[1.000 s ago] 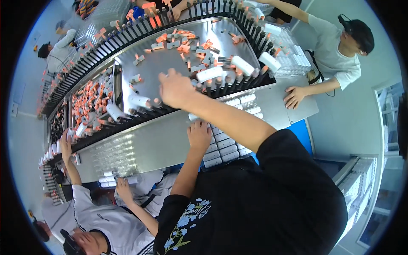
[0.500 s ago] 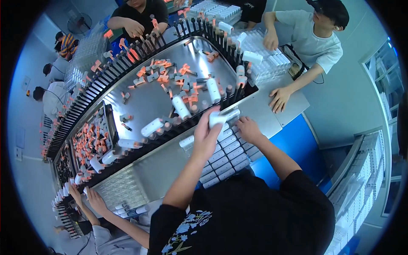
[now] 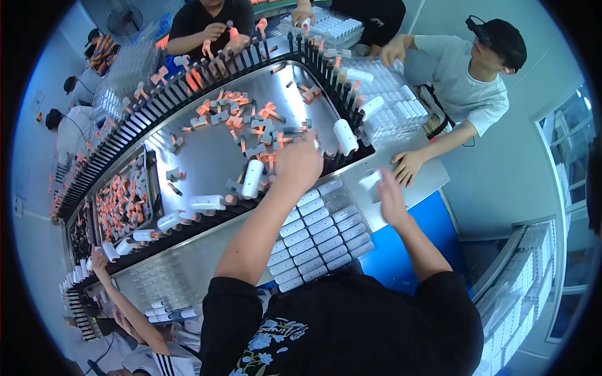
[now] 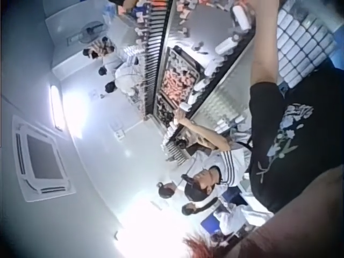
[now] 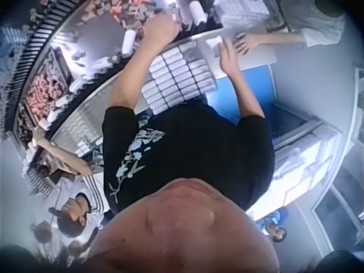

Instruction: The person sorts small plastic components by hand from a moving assembly line track into compartmentalized trays.

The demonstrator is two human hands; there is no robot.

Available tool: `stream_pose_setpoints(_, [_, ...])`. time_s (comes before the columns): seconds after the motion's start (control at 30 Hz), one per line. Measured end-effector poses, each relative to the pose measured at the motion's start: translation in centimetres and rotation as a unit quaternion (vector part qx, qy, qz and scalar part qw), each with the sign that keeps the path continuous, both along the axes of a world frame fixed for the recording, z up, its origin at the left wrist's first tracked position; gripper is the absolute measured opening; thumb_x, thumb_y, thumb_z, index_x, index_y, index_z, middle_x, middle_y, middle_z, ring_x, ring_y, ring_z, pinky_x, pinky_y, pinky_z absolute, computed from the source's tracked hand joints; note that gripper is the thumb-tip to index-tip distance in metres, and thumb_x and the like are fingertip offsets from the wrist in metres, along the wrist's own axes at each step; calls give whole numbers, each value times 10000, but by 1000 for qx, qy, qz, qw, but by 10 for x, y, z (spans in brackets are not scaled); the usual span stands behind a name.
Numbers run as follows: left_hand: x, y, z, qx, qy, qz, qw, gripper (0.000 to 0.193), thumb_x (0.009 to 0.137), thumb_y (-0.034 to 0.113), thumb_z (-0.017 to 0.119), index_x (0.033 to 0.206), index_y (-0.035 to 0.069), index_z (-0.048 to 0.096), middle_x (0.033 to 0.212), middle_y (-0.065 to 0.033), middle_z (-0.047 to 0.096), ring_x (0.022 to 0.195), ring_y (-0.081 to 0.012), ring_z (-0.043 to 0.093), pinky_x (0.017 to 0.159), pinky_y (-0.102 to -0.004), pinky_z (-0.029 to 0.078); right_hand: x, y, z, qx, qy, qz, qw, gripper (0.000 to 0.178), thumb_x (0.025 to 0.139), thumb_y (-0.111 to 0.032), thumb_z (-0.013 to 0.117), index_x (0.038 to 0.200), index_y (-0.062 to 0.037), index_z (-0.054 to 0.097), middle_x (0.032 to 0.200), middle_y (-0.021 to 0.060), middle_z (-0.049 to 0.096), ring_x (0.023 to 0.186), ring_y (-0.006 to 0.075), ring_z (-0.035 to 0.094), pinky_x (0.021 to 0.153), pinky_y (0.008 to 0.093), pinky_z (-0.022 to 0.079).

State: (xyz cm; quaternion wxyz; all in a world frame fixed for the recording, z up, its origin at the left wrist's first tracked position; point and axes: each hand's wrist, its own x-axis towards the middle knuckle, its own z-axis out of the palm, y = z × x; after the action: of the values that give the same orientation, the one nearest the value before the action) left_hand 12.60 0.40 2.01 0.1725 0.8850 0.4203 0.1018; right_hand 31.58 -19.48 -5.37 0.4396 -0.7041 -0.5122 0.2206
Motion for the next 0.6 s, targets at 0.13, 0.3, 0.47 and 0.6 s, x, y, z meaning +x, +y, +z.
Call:
stream_pose_setpoints(0.13, [-38, 1, -7, 28, -29, 13, 999, 424, 853, 310, 640, 1184, 56, 565, 1000, -185, 700, 880, -366, 697, 747, -485, 548, 39, 26, 35, 83, 128, -54, 987, 466, 992, -150, 556, 1416, -5, 430, 1022, 31, 565, 890, 100, 527, 755, 251, 441])
stream_pose_setpoints(0.3, [-82, 1, -27, 167, -89, 27, 982, 388, 785, 256, 691, 1117, 80, 595, 941, -100, 669, 757, -285, 688, 618, -419, 554, 105, 90, 73, 130, -8, -50, 990, 487, 905, -182, 685, 1314, 33, 531, 816, -23, 449, 733, 71, 413, 652, 231, 363])
stream_pose_setpoints(0.47, [-115, -6, -28, 200, -70, 69, 975, 486, 785, 298, 710, 1213, 93, 602, 1031, -83, 650, 924, -276, 653, 767, -427, 540, 134, 165, 93, -63, 118, -133, 982, 402, 883, -295, 695, 1155, -7, 628, 944, 54, 670, 798, 128, 618, 699, 283, 492])
stream_pose_setpoints(0.6, [-139, -8, -27, 203, -60, 137, 968, 467, 793, 307, 708, 1202, 106, 609, 1051, -79, 648, 936, -281, 645, 785, -424, 533, 153, 229, 77, -72, 73, -161, 982, 425, 856, -308, 710, 1122, 15, 633, 958, 97, 664, 755, 174, 639, 613, 320, 518])
